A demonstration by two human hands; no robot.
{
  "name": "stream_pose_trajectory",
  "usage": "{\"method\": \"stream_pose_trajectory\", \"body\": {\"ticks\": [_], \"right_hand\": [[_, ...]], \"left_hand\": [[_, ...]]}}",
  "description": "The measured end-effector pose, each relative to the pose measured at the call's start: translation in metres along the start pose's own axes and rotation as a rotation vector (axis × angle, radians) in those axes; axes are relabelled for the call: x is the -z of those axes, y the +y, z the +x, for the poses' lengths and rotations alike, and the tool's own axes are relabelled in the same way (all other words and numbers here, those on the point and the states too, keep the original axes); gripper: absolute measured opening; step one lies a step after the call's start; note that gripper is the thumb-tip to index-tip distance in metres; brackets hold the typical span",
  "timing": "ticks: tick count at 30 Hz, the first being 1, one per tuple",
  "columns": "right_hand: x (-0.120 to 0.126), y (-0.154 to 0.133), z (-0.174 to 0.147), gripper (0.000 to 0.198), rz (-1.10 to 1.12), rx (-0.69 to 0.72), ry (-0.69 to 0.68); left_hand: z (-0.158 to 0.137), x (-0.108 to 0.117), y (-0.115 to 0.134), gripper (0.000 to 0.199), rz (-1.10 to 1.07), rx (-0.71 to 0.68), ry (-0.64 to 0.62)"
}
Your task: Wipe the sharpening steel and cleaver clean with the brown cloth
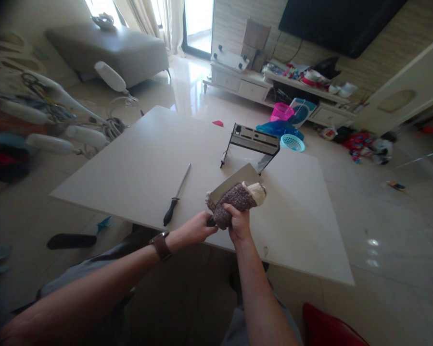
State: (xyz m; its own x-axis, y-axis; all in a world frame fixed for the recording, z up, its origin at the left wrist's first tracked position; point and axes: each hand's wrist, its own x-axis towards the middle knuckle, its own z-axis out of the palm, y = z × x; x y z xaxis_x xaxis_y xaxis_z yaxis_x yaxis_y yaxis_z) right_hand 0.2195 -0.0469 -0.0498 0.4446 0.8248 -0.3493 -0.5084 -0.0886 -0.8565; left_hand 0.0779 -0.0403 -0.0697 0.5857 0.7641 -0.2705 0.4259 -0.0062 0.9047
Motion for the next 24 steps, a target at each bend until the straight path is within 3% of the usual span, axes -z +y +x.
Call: {"method": "stream_pose_trajectory", "body": {"ticks": [5,10,13,19,24], "right_hand": [[0.003,-0.001,0.004,0.040,-0.077,0.043,-0.023],[0.009,0.000,0.008,0.040,-0.169,0.050,-0.036],[0.007,0.001,0.005,0.040,-0.148,0.073,-0.060],[-0.003,0.003,-0.003,0.033,-0.029,0.044,-0.082],[-0.003,0.006,-0.003,0.040,-0.035,0.034,-0.083]], "left_hand": [[0.002,0.025,0.003,0.012,0.040,-0.084,-0.018],[0.003,0.046,0.003,0.015,0.164,-0.049,0.013],[0.001,0.039,0.001,0.014,0.142,-0.081,0.041],[-0.004,0.002,0.000,0.015,-0.062,-0.083,0.036],[-0.008,-0.002,0.001,0.015,-0.054,-0.103,0.052]]}}
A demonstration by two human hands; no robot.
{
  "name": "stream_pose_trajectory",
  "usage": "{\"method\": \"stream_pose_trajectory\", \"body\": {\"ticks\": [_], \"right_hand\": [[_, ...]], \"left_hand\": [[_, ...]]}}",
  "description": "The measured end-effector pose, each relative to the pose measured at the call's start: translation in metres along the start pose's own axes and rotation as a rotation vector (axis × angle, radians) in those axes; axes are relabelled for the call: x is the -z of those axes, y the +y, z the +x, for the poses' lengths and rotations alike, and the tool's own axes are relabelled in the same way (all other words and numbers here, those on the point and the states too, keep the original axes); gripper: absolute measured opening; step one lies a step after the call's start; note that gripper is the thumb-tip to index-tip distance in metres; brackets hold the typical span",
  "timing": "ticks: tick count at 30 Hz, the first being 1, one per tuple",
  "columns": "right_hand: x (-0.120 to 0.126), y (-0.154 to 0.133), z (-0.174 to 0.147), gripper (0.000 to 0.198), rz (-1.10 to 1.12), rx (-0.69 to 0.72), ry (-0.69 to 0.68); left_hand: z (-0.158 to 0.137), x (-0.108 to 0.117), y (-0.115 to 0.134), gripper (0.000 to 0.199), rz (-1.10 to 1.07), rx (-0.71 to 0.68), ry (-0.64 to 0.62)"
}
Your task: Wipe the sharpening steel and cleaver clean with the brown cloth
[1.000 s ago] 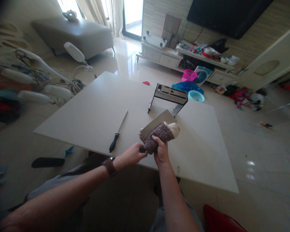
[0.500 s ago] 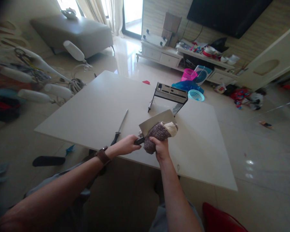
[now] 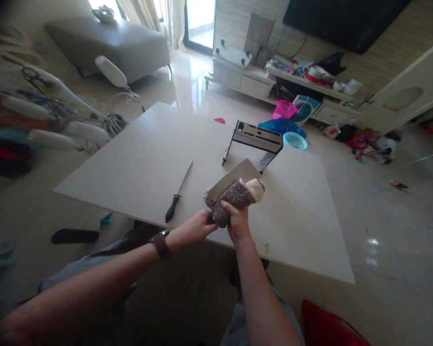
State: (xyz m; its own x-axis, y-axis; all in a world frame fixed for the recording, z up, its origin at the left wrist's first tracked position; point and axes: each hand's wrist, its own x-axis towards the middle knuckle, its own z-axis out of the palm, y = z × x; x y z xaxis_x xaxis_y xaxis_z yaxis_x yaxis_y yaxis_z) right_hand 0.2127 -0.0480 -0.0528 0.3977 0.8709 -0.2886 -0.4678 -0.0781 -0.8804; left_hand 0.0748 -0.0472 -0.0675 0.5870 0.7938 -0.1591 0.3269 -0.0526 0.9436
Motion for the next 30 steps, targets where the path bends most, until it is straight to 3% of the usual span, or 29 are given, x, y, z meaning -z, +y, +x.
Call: {"method": "stream_pose_trajectory", "body": {"ticks": [10,17,22,30], "right_hand": [[0.000,0.003,0.002,0.036,-0.148,0.073,0.152],[0.008,-0.003,0.007,0.039,-0.220,0.135,0.077],[0.011,-0.009,0.008,0.043,-0.267,0.167,0.033],[0.018,-0.017,0.007,0.038,-0.332,0.148,-0.016]], "left_hand": [[0.001,-0.002,0.000,0.017,-0.019,0.035,-0.040],[0.003,0.001,0.011,0.014,-0.068,0.059,-0.087],[0.009,0.010,0.004,0.013,-0.081,0.005,-0.129],[0.019,0.031,-0.001,0.006,0.047,-0.015,-0.147]]}}
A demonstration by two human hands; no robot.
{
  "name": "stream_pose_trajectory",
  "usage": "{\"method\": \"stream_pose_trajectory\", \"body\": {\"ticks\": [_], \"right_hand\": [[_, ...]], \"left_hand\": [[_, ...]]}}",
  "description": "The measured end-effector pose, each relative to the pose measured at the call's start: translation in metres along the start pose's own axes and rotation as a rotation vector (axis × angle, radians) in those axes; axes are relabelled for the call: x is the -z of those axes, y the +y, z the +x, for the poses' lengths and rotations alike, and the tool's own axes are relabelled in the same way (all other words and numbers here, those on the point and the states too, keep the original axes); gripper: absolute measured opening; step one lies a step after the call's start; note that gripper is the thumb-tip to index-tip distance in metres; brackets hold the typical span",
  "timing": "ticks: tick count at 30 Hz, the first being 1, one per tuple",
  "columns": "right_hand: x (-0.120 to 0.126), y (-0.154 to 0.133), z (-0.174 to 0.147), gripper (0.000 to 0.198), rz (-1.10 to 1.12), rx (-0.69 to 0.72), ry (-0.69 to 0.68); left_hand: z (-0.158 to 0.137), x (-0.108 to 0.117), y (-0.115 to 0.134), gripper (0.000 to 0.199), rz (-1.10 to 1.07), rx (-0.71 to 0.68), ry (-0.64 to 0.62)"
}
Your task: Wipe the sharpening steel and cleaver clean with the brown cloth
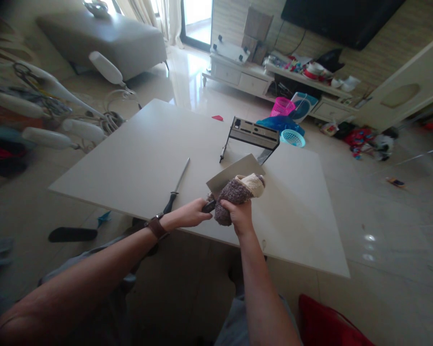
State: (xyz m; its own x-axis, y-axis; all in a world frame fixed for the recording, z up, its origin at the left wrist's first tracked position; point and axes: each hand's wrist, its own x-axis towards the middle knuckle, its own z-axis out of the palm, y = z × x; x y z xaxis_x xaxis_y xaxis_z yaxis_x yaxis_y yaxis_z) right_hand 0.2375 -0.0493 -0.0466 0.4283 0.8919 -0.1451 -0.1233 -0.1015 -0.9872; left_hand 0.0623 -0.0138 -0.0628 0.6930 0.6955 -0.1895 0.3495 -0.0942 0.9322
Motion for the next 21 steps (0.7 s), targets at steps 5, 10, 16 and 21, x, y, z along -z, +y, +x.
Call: {"method": "stream_pose_trajectory", "body": {"ticks": [5,10,16,21], "right_hand": [[0.001,0.004,-0.001,0.040,0.074,-0.024,-0.010],[-0.003,0.010,-0.001,0.040,0.177,-0.081,-0.009],[-0.005,0.005,-0.006,0.040,0.190,-0.105,0.014],[-0.005,0.003,-0.009,0.037,0.220,-0.139,-0.013]], "left_hand": [[-0.003,-0.008,0.006,0.009,-0.042,-0.008,0.031],[-0.007,-0.031,0.014,0.015,-0.221,0.113,-0.015],[-0.012,-0.032,0.025,0.018,-0.239,0.171,-0.008],[-0.017,-0.027,0.029,0.020,-0.268,0.205,-0.034]]}}
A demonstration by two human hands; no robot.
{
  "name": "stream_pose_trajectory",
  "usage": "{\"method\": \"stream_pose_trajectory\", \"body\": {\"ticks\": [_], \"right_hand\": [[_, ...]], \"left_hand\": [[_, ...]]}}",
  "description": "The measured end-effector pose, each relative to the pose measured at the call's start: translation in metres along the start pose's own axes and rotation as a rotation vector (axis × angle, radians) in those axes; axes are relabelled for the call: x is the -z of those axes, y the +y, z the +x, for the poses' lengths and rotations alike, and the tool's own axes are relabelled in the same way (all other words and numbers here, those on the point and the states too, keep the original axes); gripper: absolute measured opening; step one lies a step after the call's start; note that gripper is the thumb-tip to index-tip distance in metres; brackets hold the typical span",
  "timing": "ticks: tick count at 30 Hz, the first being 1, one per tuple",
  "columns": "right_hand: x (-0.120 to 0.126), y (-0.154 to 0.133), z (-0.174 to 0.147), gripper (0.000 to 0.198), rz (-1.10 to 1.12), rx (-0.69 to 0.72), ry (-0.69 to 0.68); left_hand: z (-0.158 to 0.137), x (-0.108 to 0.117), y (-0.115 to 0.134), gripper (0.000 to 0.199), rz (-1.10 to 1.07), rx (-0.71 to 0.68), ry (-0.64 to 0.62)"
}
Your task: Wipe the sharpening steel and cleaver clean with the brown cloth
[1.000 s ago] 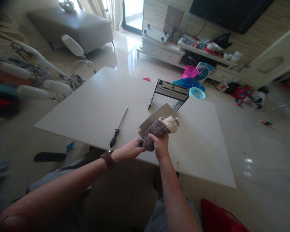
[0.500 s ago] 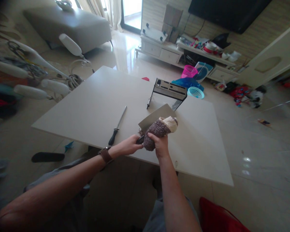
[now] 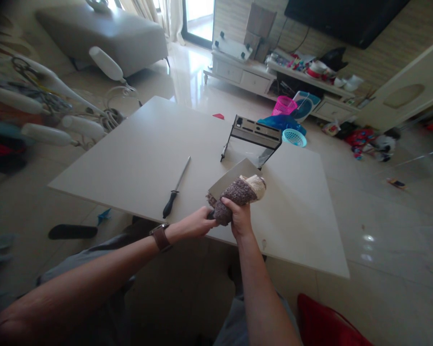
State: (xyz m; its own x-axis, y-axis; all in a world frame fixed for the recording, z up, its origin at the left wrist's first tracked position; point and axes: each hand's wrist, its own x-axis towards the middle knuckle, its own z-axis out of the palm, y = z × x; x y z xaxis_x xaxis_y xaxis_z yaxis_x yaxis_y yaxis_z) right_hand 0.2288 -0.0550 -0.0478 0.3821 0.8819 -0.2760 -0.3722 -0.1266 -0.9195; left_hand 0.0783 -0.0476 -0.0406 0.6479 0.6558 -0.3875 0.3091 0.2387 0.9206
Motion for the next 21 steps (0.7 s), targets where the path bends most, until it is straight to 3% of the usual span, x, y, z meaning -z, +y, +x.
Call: {"method": "stream_pose_trajectory", "body": {"ticks": [7,12,18,21], "right_hand": [[-0.003,0.004,0.002,0.036,-0.009,-0.018,0.019],[-0.002,0.009,0.008,0.037,-0.054,0.003,0.103],[0.000,0.004,0.010,0.034,-0.081,0.009,0.119],[0.003,0.003,0.012,0.041,-0.094,0.011,0.126]], "left_hand": [[0.001,0.003,-0.006,0.018,0.052,-0.092,0.013],[0.008,0.008,-0.016,0.020,0.074,-0.084,-0.016],[0.016,0.034,-0.015,0.011,0.215,-0.055,-0.046],[0.015,0.049,-0.010,0.018,0.285,-0.022,-0.031]]}}
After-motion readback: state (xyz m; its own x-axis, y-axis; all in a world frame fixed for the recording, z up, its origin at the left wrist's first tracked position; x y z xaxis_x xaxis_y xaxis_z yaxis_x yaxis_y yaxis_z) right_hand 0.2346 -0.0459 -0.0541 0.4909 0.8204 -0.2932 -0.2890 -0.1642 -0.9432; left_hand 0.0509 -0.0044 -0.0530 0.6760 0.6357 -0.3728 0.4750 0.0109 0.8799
